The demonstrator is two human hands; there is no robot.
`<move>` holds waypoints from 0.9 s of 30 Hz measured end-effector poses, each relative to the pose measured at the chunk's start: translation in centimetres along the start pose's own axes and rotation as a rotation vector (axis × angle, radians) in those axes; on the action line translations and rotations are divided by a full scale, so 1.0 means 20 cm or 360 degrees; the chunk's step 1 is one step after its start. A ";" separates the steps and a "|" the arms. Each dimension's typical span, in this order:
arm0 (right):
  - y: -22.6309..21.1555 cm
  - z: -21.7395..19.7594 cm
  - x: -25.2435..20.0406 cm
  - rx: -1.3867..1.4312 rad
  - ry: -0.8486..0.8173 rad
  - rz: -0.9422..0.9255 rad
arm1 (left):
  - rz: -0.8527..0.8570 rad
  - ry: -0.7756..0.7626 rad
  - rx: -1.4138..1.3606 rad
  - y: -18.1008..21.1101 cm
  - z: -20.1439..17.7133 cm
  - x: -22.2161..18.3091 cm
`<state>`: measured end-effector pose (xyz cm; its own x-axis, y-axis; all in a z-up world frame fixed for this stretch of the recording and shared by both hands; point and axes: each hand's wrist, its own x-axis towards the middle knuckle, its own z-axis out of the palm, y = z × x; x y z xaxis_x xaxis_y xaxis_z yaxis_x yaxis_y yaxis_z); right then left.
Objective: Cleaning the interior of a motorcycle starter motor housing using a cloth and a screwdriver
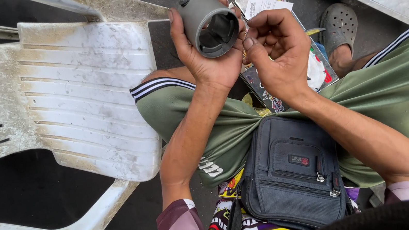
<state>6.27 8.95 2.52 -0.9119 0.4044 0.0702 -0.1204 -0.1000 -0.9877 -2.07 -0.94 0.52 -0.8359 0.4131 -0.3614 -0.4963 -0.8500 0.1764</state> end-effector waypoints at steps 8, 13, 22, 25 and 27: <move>0.00 -0.04 0.06 -0.0012 -0.0095 -0.0032 | 0.0154 0.0348 0.0225 0.01 0.06 0.00; 0.02 -0.07 0.09 -0.0033 -0.0196 -0.0028 | 0.0024 0.0433 0.0479 -0.02 0.10 -0.01; 0.00 -0.08 0.09 -0.0072 -0.0171 -0.0088 | -0.0101 0.0276 0.0514 -0.03 0.09 -0.01; -0.02 -0.08 0.08 -0.0043 -0.0171 -0.0068 | -0.0108 0.0347 0.0533 -0.02 0.08 -0.01; -0.02 -0.08 0.08 -0.0043 -0.0160 -0.0056 | -0.0126 0.0217 0.0526 -0.02 0.05 -0.01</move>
<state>5.56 11.17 2.84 -0.9422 0.3138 0.1171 -0.1435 -0.0623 -0.9877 -1.98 -0.25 1.46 -0.7640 0.4070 -0.5006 -0.6258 -0.6564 0.4214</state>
